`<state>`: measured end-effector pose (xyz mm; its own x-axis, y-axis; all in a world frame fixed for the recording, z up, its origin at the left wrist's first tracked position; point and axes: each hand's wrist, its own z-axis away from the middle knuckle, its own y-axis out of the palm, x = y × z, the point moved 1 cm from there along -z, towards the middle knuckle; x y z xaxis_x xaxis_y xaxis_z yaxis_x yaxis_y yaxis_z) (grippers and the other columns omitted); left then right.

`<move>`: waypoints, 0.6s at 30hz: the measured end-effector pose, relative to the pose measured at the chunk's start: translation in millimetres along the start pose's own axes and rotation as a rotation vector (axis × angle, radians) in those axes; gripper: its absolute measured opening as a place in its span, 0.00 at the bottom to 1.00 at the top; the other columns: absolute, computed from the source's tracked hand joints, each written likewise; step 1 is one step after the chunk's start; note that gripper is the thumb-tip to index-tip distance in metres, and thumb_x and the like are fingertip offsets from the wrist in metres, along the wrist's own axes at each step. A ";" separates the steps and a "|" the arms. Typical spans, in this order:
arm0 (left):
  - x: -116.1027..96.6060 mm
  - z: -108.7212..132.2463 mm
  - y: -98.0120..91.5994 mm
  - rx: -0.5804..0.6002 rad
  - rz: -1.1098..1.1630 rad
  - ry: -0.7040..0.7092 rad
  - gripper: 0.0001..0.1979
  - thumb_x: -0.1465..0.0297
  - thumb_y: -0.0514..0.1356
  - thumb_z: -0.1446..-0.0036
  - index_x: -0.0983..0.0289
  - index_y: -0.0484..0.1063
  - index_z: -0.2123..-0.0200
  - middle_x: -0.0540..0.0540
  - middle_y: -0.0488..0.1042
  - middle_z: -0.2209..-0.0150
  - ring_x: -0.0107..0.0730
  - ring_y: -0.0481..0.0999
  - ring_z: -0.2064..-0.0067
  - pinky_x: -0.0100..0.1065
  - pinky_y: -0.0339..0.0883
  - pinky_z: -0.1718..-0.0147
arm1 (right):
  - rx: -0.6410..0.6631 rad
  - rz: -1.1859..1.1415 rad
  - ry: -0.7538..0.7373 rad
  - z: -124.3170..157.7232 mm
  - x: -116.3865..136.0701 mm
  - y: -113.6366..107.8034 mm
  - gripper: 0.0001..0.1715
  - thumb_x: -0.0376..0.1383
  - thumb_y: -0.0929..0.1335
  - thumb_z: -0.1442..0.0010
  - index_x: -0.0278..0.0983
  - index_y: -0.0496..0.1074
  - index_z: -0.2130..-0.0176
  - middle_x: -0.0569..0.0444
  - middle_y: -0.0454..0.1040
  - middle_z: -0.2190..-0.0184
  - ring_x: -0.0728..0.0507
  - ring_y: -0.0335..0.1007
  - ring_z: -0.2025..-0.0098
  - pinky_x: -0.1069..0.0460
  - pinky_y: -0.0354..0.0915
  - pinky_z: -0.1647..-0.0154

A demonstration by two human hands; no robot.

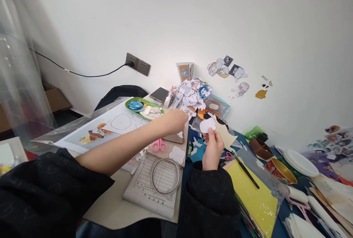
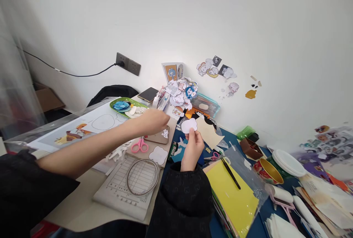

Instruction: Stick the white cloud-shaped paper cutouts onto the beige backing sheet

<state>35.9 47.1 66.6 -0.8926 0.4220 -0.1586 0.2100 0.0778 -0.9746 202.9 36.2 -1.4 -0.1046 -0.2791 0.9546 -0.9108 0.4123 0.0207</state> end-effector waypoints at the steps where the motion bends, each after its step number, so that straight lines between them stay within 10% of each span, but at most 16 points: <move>1: -1.0 0.6 5.2 0.066 -0.021 0.046 0.07 0.74 0.56 0.50 0.68 0.74 0.69 0.64 0.77 0.66 0.49 0.76 0.62 0.40 0.66 0.66 | 0.000 -0.001 0.012 -0.6 -1.1 -0.8 0.10 0.46 0.65 0.45 0.50 0.68 0.77 0.52 0.72 0.76 0.40 0.71 0.68 0.46 0.66 0.67; 7: -3.6 0.2 32.4 0.244 -0.108 0.131 0.08 0.80 0.61 0.57 0.69 0.75 0.70 0.66 0.77 0.67 0.49 0.77 0.65 0.38 0.69 0.69 | 0.034 -0.004 0.052 0.8 -1.4 1.3 0.08 0.47 0.65 0.46 0.51 0.70 0.74 0.52 0.71 0.77 0.41 0.72 0.68 0.46 0.66 0.69; 18: 23.2 -14.8 49.7 0.082 -0.139 0.103 0.10 0.83 0.56 0.51 0.68 0.75 0.69 0.65 0.77 0.66 0.48 0.76 0.59 0.37 0.68 0.66 | 0.101 0.062 0.056 4.3 0.6 7.8 0.10 0.48 0.62 0.46 0.49 0.67 0.72 0.52 0.72 0.77 0.41 0.71 0.70 0.47 0.65 0.69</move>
<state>31.5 74.1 16.9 -0.8644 0.5028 -0.0090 0.0508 0.0696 -0.9963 194.0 35.5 -1.9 -0.1421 -0.2058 0.9682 -0.9390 0.3375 -0.0661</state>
